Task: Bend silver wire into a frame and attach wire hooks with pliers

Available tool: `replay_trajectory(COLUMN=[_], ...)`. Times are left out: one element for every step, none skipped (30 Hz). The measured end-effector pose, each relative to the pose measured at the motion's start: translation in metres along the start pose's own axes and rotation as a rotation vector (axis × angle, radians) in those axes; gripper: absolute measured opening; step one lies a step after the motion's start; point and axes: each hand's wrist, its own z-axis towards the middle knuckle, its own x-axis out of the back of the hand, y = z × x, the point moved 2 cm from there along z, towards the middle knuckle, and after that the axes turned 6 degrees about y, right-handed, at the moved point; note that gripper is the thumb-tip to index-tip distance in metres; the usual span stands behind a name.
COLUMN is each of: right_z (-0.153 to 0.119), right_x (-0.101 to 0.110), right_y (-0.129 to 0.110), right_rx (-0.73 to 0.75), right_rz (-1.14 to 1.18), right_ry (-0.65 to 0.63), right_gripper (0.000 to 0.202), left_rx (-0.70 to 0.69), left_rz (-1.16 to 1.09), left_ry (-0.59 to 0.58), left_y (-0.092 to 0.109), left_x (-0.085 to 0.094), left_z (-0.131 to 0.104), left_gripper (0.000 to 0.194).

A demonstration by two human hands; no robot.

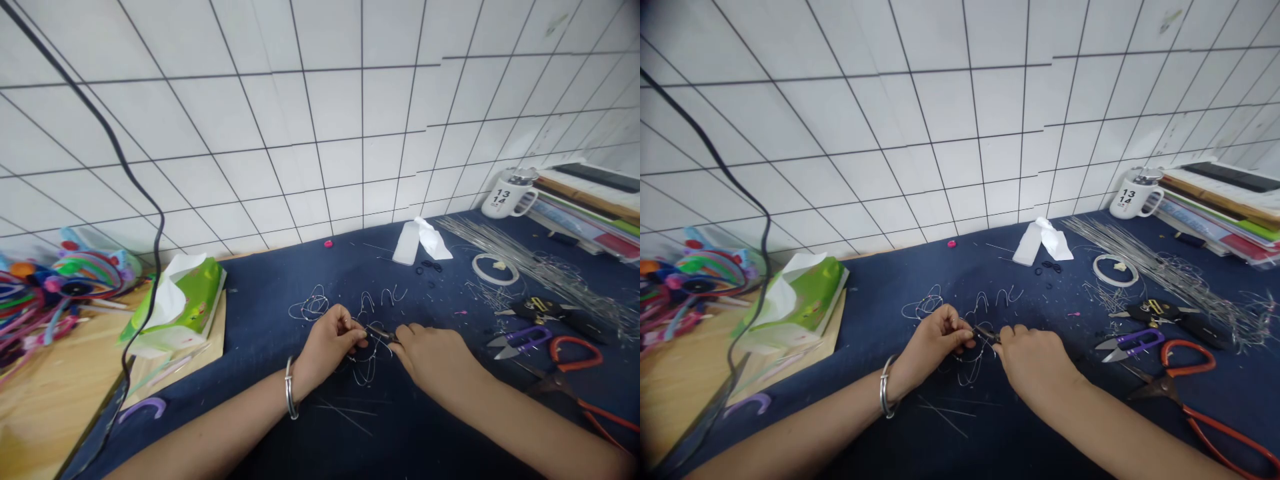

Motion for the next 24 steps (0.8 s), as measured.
replay_trajectory(right_z=[0.0,0.0,0.0,-0.001,-0.001,-0.002,-0.002,-0.002,-0.003,-0.003,-0.003,-0.003,-0.003,-0.003,-0.002,-0.002,-0.002,-0.001,-0.001,-0.001,0.0,0.0,0.0,0.0], right_x=[0.0,0.0,-0.001,-0.001,-0.002,-0.002,-0.003,-0.003,-0.003,-0.003,-0.002,-0.001,0.0,0.001,0.003,0.004,0.005,0.006,0.007,0.007,0.007,0.007,0.007,0.007], right_y=[0.0,-0.001,-0.002,-0.003,-0.004,-0.005,-0.006,-0.006,-0.007,-0.007,-0.007,-0.007,-0.006,-0.005,-0.004,-0.004,-0.003,-0.002,-0.001,-0.001,0.0,0.0,0.0,0.001], right_rx=[0.001,0.001,0.0,-0.002,-0.005,-0.008,-0.012,-0.015,-0.017,-0.016,-0.014,-0.01,-0.007,-0.005,-0.005,-0.006,-0.008,-0.009,-0.011,-0.011,-0.015,-0.017,-0.019,-0.022], right_rz=[0.0,-0.001,-0.002,-0.004,-0.008,-0.013,-0.017,-0.019,-0.02,-0.018,-0.014,-0.009,-0.004,-0.002,-0.001,-0.001,-0.001,-0.001,-0.001,-0.002,-0.003,-0.004,-0.003,-0.002], right_ry=[0.004,0.013,0.021,0.027,0.033,0.037,0.038,0.037,0.035,0.031,0.026,0.019,0.013,0.008,0.004,0.001,0.0,-0.001,0.0,0.0,0.001,0.002,0.001,0.001], right_gripper=[0.021,0.021,0.021,0.021,0.021,0.021,0.022,0.022,0.023,0.023,0.023,0.023,0.023,0.023,0.022,0.022,0.022,0.022,0.021,0.021,0.021,0.021,0.021,0.021], left_rx=[-0.002,-0.005,-0.005,-0.003,0.001,0.004,0.007,0.007,0.003,-0.004,-0.015,-0.03,-0.047,-0.062,-0.071,-0.072,-0.064,-0.052,-0.04,-0.031,-0.025,-0.022,-0.02,-0.017], left_rz=[-0.004,-0.007,-0.012,-0.019,-0.03,-0.044,-0.06,-0.075,-0.084,-0.082,-0.066,-0.041,-0.012,0.01,0.015,0.003,-0.02,-0.046,-0.067,-0.082,-0.091,-0.095,-0.096,-0.093], left_ry=[0.001,0.007,0.018,0.032,0.045,0.056,0.062,0.067,0.072,0.078,0.089,0.104,0.119,0.127,0.124,0.11,0.086,0.06,0.038,0.022,0.011,0.005,0.001,-0.005], left_y=[0.0,0.001,0.001,0.002,0.002,0.002,0.002,0.002,0.002,0.002,0.002,0.002,0.003,0.004,0.005,0.005,0.006,0.007,0.007,0.007,0.007,0.007,0.007,0.007], left_x=[0.0,-0.001,-0.001,-0.002,-0.003,-0.003,-0.004,-0.005,-0.006,-0.006,-0.006,-0.006,-0.005,-0.005,-0.005,-0.005,-0.005,-0.005,-0.005,-0.005,-0.004,-0.003,-0.002,-0.001], left_z=[0.0,-0.001,-0.001,-0.001,-0.002,-0.002,-0.003,-0.003,-0.003,-0.004,-0.004,-0.003,-0.003,-0.003,-0.002,-0.002,-0.001,-0.001,0.0,0.0,0.0,0.0,0.0,0.001], left_gripper=[0.02,0.021,0.022,0.023,0.024,0.024,0.024,0.024,0.024,0.023,0.023,0.022,0.022,0.022,0.023,0.023,0.023,0.024,0.024,0.024,0.023,0.023,0.022,0.021])
